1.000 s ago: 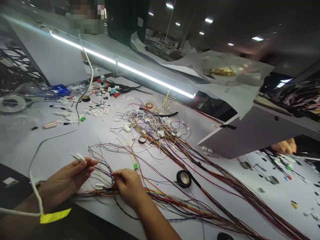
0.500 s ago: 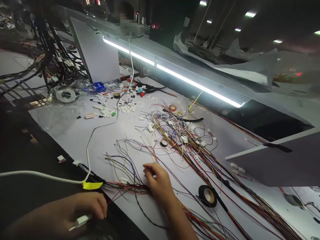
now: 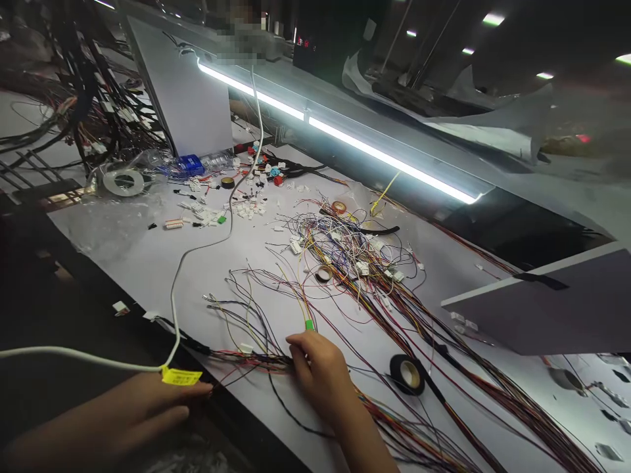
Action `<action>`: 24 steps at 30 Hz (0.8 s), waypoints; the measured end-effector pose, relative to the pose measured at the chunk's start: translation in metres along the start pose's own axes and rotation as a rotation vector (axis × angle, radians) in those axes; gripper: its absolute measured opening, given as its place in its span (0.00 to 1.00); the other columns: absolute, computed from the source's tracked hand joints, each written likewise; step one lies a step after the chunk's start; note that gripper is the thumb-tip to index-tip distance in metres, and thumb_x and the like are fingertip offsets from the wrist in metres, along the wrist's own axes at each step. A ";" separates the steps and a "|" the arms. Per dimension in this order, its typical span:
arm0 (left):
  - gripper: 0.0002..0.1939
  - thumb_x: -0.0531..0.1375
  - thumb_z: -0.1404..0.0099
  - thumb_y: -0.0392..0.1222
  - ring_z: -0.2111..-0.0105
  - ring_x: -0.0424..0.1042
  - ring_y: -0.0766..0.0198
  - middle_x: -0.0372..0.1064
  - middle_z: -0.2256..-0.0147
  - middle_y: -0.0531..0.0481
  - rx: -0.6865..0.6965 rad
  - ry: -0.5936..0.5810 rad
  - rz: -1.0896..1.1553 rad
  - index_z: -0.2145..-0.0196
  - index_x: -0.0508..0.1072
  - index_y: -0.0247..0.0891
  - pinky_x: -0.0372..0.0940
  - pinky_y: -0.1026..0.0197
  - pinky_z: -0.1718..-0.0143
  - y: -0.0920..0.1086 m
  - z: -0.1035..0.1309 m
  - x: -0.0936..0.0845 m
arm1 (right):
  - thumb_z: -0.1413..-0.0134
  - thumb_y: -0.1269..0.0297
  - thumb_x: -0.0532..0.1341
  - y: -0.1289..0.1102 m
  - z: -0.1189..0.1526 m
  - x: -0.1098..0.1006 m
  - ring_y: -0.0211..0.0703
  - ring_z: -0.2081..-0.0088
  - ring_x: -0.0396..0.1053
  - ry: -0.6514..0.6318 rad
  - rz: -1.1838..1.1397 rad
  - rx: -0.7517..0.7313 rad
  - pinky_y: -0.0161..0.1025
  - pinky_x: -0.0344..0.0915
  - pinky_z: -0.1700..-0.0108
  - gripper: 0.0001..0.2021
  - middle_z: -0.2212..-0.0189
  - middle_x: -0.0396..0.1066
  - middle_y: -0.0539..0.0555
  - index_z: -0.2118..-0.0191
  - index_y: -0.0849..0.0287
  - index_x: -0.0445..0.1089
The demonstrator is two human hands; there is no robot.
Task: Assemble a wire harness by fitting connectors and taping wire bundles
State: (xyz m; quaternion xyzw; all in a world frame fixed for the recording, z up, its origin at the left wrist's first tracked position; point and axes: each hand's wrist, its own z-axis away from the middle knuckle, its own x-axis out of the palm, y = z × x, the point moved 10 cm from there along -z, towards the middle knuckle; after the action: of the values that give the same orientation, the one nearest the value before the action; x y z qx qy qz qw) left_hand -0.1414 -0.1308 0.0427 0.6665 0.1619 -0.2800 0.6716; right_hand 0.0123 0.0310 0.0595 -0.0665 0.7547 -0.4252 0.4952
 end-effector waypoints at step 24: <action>0.13 0.51 0.34 0.47 0.62 0.71 0.58 0.69 0.61 0.48 -0.368 0.322 -0.456 0.64 0.73 0.41 0.64 0.58 0.60 -0.062 -0.062 -0.065 | 0.38 0.69 0.54 0.026 0.047 -0.031 0.43 0.63 0.71 0.047 0.123 0.089 0.40 0.67 0.60 0.08 0.66 0.73 0.54 0.57 0.55 0.69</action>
State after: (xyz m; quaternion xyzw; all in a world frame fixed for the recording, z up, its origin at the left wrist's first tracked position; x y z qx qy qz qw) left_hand -0.2204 -0.0566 0.0275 0.5163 0.4586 -0.2803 0.6667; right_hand 0.0737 0.0363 0.0553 0.0120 0.7492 -0.4285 0.5049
